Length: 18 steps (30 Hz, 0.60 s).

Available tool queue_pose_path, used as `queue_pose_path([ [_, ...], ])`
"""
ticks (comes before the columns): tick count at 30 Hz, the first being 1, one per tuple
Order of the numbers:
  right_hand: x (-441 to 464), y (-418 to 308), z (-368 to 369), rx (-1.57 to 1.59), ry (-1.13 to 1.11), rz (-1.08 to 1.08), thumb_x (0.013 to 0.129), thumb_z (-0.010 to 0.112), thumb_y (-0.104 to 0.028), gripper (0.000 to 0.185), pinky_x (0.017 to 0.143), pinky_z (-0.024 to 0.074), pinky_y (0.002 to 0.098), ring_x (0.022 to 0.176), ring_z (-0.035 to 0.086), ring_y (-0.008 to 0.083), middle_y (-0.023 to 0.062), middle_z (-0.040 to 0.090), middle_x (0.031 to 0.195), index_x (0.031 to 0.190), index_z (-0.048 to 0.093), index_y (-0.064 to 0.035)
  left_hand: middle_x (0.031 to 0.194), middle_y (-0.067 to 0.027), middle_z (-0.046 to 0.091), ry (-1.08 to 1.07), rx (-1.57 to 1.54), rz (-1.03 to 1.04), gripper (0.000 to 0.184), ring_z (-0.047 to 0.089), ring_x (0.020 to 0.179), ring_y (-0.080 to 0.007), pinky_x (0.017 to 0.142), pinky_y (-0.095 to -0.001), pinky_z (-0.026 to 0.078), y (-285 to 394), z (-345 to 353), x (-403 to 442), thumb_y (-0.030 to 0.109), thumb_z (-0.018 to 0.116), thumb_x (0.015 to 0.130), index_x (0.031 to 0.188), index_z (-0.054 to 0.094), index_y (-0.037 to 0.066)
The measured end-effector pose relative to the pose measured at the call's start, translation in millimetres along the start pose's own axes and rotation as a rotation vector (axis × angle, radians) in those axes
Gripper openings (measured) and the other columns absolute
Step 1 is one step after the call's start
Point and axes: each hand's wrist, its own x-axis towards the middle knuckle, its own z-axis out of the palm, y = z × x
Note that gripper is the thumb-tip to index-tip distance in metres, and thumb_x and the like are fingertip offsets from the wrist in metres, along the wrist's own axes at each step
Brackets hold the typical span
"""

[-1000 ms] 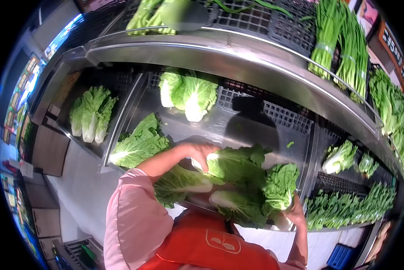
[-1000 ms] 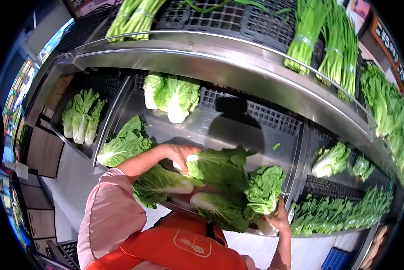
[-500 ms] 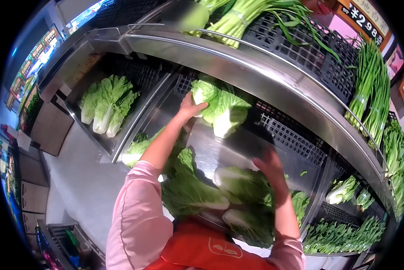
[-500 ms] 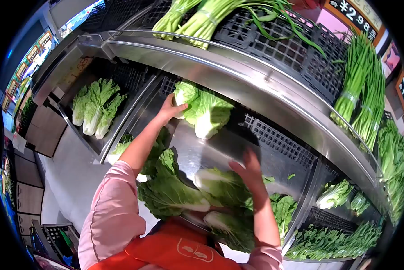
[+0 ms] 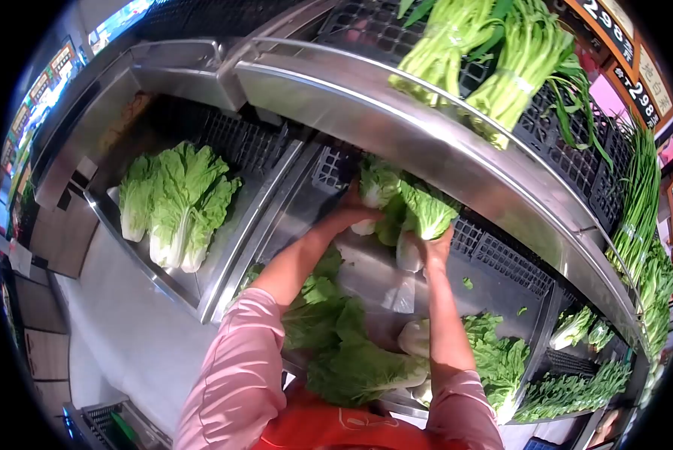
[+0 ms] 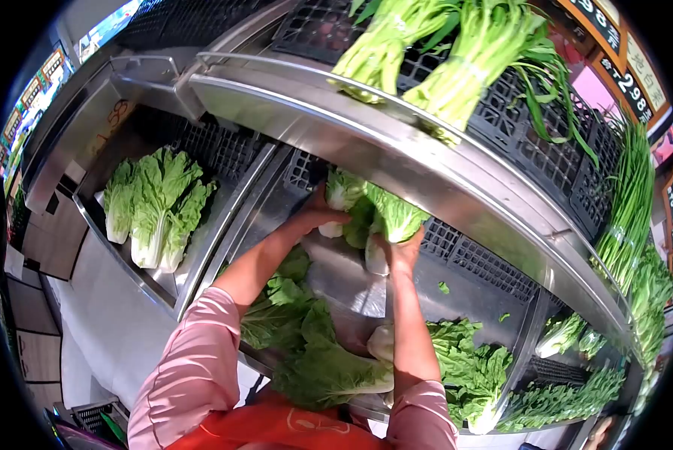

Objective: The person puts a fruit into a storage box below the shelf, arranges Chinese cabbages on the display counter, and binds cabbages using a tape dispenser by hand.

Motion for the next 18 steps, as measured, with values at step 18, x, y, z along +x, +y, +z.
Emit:
queue_pose_path([
  [18,-75.2,-52.3,-92.5,-0.209,-0.714,-0.148,0.052,0.083,-0.014,0.105,0.103,0.0342,0.0332,0.120,0.045,0.0258,0.0180,0.047,0.128,0.139,0.026,0.0012,0.119,-0.0154,0.053,-0.247,-0.456,-0.453,0.078,0.056,0.106,-0.0235,0.088,-0.0375,0.050,64.0,-139.1,-111.8,0.002,0.070,0.071,0.137,0.028,0.004],
])
